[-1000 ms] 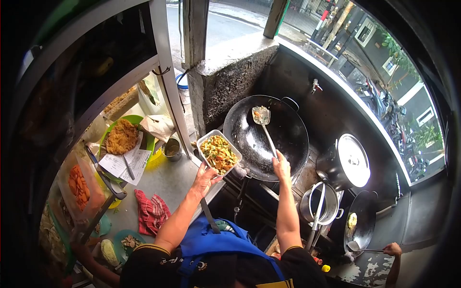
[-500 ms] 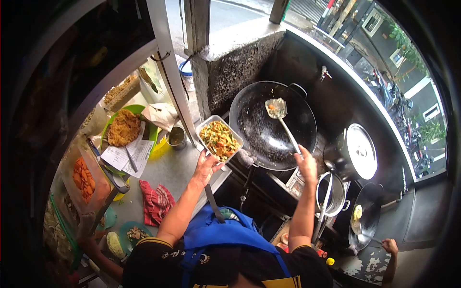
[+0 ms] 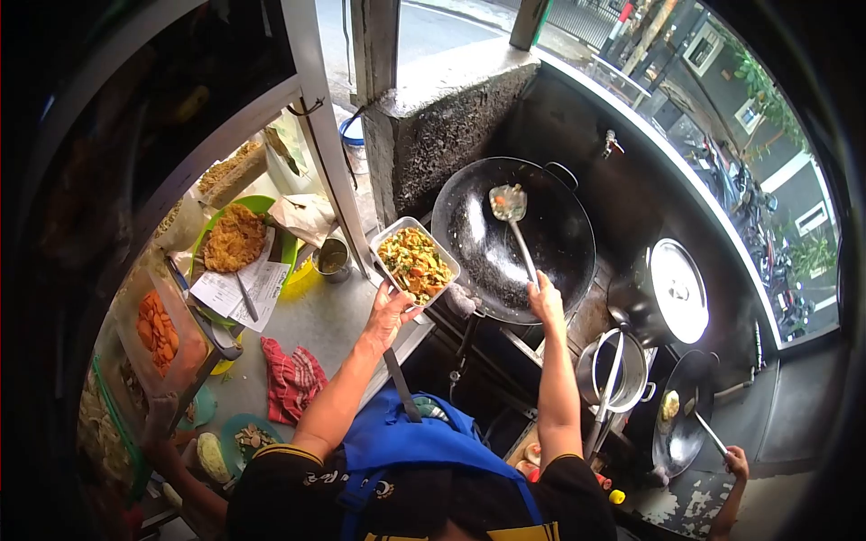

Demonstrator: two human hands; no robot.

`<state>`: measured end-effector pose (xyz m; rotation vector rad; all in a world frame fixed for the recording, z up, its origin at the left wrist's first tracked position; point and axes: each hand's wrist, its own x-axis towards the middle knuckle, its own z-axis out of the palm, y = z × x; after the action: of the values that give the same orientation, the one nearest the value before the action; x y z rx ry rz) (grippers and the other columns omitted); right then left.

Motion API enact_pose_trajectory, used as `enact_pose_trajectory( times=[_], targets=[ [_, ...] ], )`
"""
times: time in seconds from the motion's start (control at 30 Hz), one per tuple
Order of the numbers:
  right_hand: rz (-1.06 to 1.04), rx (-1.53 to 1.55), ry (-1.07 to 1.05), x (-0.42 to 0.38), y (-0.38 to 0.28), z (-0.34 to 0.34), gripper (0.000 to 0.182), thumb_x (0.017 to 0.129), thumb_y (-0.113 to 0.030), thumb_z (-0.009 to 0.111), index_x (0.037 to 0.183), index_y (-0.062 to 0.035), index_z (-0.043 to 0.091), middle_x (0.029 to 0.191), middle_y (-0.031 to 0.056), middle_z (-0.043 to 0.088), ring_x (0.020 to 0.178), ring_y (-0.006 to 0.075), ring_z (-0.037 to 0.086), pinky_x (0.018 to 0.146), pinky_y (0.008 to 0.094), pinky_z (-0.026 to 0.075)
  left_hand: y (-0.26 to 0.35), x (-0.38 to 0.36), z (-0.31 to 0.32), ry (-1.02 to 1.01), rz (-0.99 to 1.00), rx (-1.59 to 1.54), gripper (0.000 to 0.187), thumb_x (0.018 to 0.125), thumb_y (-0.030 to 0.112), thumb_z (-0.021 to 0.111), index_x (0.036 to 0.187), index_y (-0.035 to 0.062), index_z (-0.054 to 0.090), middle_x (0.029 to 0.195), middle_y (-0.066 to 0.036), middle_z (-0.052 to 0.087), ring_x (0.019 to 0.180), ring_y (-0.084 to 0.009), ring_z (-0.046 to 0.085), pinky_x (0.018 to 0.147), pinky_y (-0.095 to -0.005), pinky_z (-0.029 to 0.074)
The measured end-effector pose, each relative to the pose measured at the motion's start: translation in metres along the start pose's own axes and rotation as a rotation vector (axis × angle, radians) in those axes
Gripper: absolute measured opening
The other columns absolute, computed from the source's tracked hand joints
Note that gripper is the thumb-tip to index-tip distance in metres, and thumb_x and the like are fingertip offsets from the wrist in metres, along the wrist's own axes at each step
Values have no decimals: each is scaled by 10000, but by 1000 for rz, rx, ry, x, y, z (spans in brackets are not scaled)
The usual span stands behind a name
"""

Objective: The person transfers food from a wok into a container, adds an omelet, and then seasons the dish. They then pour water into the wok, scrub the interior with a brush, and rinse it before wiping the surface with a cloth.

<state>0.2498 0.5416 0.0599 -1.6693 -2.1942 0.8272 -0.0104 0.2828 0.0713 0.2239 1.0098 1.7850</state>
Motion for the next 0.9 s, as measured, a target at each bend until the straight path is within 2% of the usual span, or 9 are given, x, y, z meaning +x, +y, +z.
enact_pose_trajectory(
  times=[0.13,0.33,0.47,0.57,0.6,0.7,0.8,0.87,0.9],
  targets=[
    [-154,84,258,-7,-13,-4,478,910,-305,642,1349,-141,548,1065,266,670,1000,431,654,863,476,517,3,4,7,2,8,17,738,843,124,714,1457,193,310,1237,-21,581,999,-159,635,888,-416,569],
    [-111,223,208,-121,-72,-104,462,907,-279,681,1334,-135,581,1121,193,689,1019,350,671,882,415,507,-12,25,12,48,-16,92,730,841,164,718,1440,187,301,1251,-31,575,1059,-165,628,899,-389,546],
    [-353,-20,258,-193,-72,-133,475,890,-207,687,1335,-86,572,1081,158,681,948,314,664,837,416,489,-21,42,18,55,-27,86,771,843,203,732,1464,186,276,1296,-24,549,1093,-185,614,952,-435,512],
    [-308,-286,197,-231,-80,-141,475,886,-183,681,1340,-100,568,984,140,651,848,305,622,762,413,459,-13,36,21,-6,-21,40,912,772,246,803,1489,172,245,1320,-40,526,1163,-228,580,1020,-500,455],
    [-384,-259,245,-239,-80,-136,473,884,-179,679,1338,-110,568,919,131,612,783,301,579,706,409,424,-4,27,25,-14,-24,40,930,758,253,812,1489,167,245,1327,-43,520,1178,-234,573,1025,-505,450],
    [-299,-212,141,-257,-87,-133,472,873,-142,687,1322,-59,565,1042,139,645,915,300,628,816,397,479,1,8,17,-36,-6,33,953,735,301,823,1482,151,250,1343,-57,513,1214,-231,555,1021,-487,457],
    [-260,65,50,-266,-82,-124,446,879,-108,685,1301,-26,566,1049,105,649,920,229,630,834,338,485,2,-21,-1,-38,-28,11,926,748,290,814,1476,148,259,1357,-65,510,1223,-227,553,1020,-464,466],
    [-28,441,-110,-273,-74,-120,380,873,-51,686,1238,4,595,1061,86,643,939,205,636,834,302,499,0,-44,-14,-2,-41,21,871,776,253,785,1468,137,270,1366,-77,508,1233,-230,550,1016,-452,478],
    [-124,459,-150,-271,-67,-116,372,882,-32,672,1236,5,567,1046,77,615,860,163,632,780,286,519,-1,-56,-20,-20,-41,-3,847,788,228,767,1468,131,271,1370,-83,505,1243,-237,545,1014,-458,481]
  ],
)
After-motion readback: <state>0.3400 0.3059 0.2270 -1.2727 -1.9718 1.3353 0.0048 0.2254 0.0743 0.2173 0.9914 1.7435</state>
